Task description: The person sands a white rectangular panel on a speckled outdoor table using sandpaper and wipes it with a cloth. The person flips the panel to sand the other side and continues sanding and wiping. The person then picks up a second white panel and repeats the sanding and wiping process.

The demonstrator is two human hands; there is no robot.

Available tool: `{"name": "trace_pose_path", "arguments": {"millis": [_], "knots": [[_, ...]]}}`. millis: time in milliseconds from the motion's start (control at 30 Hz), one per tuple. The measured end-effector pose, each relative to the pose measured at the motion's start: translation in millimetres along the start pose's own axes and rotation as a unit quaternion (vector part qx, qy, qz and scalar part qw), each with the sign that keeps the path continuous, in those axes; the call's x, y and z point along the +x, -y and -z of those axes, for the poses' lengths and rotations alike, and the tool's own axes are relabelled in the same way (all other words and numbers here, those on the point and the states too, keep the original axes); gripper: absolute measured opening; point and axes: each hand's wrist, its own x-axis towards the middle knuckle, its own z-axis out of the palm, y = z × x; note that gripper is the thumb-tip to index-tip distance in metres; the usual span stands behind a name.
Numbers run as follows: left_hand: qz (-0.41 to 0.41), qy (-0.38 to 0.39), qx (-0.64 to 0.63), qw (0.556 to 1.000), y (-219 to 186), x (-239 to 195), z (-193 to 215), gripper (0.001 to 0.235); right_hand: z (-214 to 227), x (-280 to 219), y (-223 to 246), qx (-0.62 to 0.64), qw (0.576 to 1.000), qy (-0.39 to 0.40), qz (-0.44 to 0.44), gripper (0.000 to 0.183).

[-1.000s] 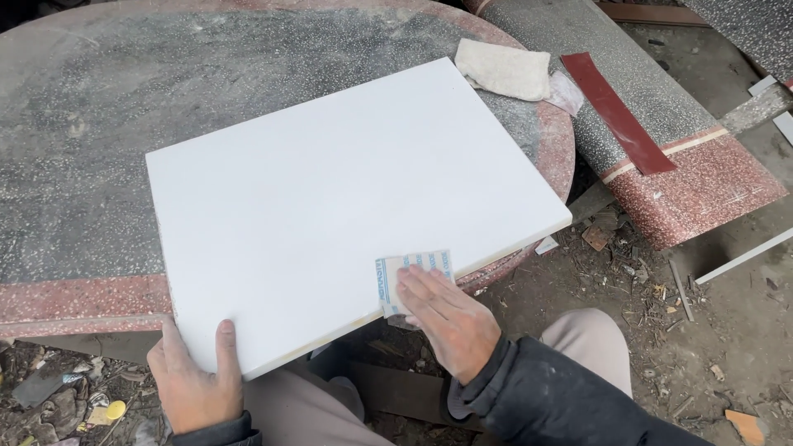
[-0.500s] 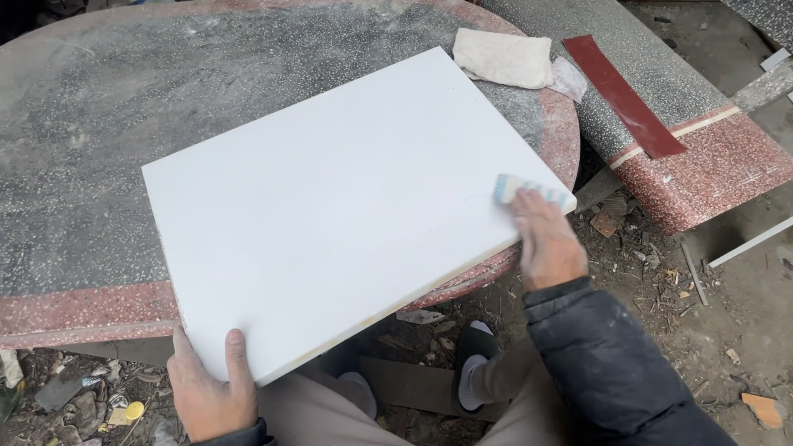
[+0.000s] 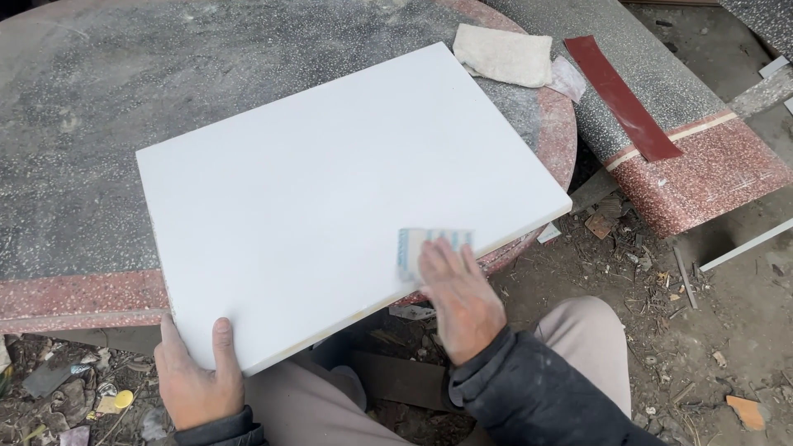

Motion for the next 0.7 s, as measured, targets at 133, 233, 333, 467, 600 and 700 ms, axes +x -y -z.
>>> {"name": "trace_pose_path", "arguments": {"millis": [133, 233, 333, 467, 600, 700], "knots": [[0.006, 0.013, 0.002, 1.0, 0.9, -2.0, 2.9, 0.102, 27.9, -10.3, -74.4, -0.064, 0.995, 0.072, -0.009, 0.021], [-0.009, -0.005, 0.006, 1.0, 0.4, -7.3, 1.7, 0.101, 38.9, -7.8, -108.8, -0.085, 0.972, -0.01, -0.218, 0.048], [0.005, -0.001, 0.004, 1.0, -0.7, -6.3, 1.7, 0.102, 17.3, 7.6, -17.0, -0.093, 0.98, 0.107, -0.141, 0.037], [-0.012, -0.009, 0.011, 1.0, 5.5, -4.4, -2.2, 0.103, 10.7, -0.9, -43.7, -0.061, 0.992, 0.104, -0.023, 0.048], [-0.007, -0.021, 0.001, 1.0, 2.3, -9.9, -2.7, 0.106, 35.5, -8.4, -139.8, -0.106, 0.954, -0.074, -0.27, 0.044], [-0.003, -0.026, 0.004, 1.0, -2.9, -10.5, -1.2, 0.104, 11.7, 15.5, -29.5, -0.079, 0.994, 0.008, -0.069, 0.015]]}}
